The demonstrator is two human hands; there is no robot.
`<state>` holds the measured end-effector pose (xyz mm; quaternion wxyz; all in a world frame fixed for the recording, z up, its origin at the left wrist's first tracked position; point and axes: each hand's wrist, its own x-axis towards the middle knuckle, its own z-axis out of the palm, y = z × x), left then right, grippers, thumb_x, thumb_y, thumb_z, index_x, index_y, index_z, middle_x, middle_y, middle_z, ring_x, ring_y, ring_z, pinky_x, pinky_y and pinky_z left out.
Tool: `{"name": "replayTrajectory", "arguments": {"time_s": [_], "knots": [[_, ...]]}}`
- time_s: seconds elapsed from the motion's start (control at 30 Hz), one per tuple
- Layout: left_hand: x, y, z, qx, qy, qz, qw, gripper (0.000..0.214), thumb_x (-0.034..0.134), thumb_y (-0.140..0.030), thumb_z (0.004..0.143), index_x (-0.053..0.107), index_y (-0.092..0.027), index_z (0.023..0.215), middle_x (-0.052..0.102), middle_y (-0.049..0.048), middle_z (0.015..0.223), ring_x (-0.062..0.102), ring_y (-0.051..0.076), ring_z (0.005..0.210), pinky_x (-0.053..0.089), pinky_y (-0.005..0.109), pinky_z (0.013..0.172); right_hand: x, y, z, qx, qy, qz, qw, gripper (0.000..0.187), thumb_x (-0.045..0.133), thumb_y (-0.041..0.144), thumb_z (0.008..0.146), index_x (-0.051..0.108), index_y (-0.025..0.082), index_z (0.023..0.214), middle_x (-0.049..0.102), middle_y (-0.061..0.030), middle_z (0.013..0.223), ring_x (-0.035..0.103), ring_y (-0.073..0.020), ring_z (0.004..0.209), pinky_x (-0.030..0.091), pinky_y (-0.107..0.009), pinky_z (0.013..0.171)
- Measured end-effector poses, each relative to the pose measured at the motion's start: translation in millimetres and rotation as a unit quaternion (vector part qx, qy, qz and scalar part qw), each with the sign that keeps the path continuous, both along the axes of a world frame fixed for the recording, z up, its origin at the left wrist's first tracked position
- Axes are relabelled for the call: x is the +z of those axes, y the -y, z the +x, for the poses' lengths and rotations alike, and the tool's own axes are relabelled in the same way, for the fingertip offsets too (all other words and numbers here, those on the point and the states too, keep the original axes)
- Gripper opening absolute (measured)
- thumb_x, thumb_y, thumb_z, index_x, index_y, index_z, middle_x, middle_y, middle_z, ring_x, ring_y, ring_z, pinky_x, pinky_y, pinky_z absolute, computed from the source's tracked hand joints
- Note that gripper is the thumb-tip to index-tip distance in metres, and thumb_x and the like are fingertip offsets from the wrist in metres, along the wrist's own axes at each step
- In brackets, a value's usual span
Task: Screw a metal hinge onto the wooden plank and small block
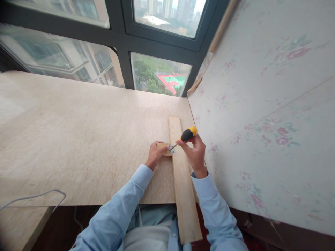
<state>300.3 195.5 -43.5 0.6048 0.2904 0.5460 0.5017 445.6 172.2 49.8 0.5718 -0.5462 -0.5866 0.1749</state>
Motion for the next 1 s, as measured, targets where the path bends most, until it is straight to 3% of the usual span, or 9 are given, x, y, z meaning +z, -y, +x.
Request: {"name": "replayTrajectory", "arguments": {"time_s": [0.17, 0.43, 0.87, 1.0], "knots": [[1.2, 0.3, 0.3, -0.005, 0.007, -0.007, 1.0, 0.045, 0.078, -0.019, 0.051, 0.057, -0.014, 0.091, 0.064, 0.0018, 0.076, 0.061, 0.013, 0.064, 0.046, 0.02, 0.053, 0.3, -3.4, 11.0, -0.017, -0.033, 0.01, 0.999, 0.036, 0.081, 0.039, 0.07, 0.061, 0.019, 0.091, 0.066, -0.002, 0.084, 0.066, -0.0189, 0.079, 0.057, -0.037, 0.08], [-0.5, -0.6, 0.6, -0.003, 0.008, -0.007, 1.0, 0.047, 0.079, -0.02, 0.05, 0.057, -0.013, 0.091, 0.063, 0.0018, 0.075, 0.06, 0.012, 0.062, 0.046, 0.02, 0.053, -14.9, -9.7, 15.8, 0.001, -0.037, -0.016, 0.999, 0.04, 0.079, 0.043, 0.072, 0.063, 0.018, 0.099, 0.07, -0.0053, 0.091, 0.068, -0.0225, 0.084, 0.057, -0.044, 0.087], [2.5, -0.2, 1.1, 0.0, 0.002, -0.009, 1.0, 0.045, 0.077, -0.018, 0.051, 0.057, -0.012, 0.091, 0.063, 0.0036, 0.077, 0.059, 0.012, 0.062, 0.047, 0.021, 0.053, -20.5, -12.8, 16.6, 0.014, -0.029, -0.026, 0.999, 0.04, 0.078, 0.039, 0.074, 0.063, 0.018, 0.105, 0.071, -0.0063, 0.094, 0.07, -0.0228, 0.088, 0.057, -0.043, 0.088], [2.2, -0.2, 0.9, 0.003, 0.001, -0.011, 1.0, 0.045, 0.077, -0.018, 0.05, 0.058, -0.013, 0.09, 0.064, 0.0036, 0.077, 0.059, 0.012, 0.061, 0.046, 0.021, 0.052, -17.7, -9.9, 15.7, 0.049, -0.035, -0.041, 0.997, 0.042, 0.076, 0.039, 0.077, 0.062, 0.019, 0.11, 0.071, -0.0069, 0.099, 0.07, -0.0234, 0.092, 0.057, -0.043, 0.09]]}}
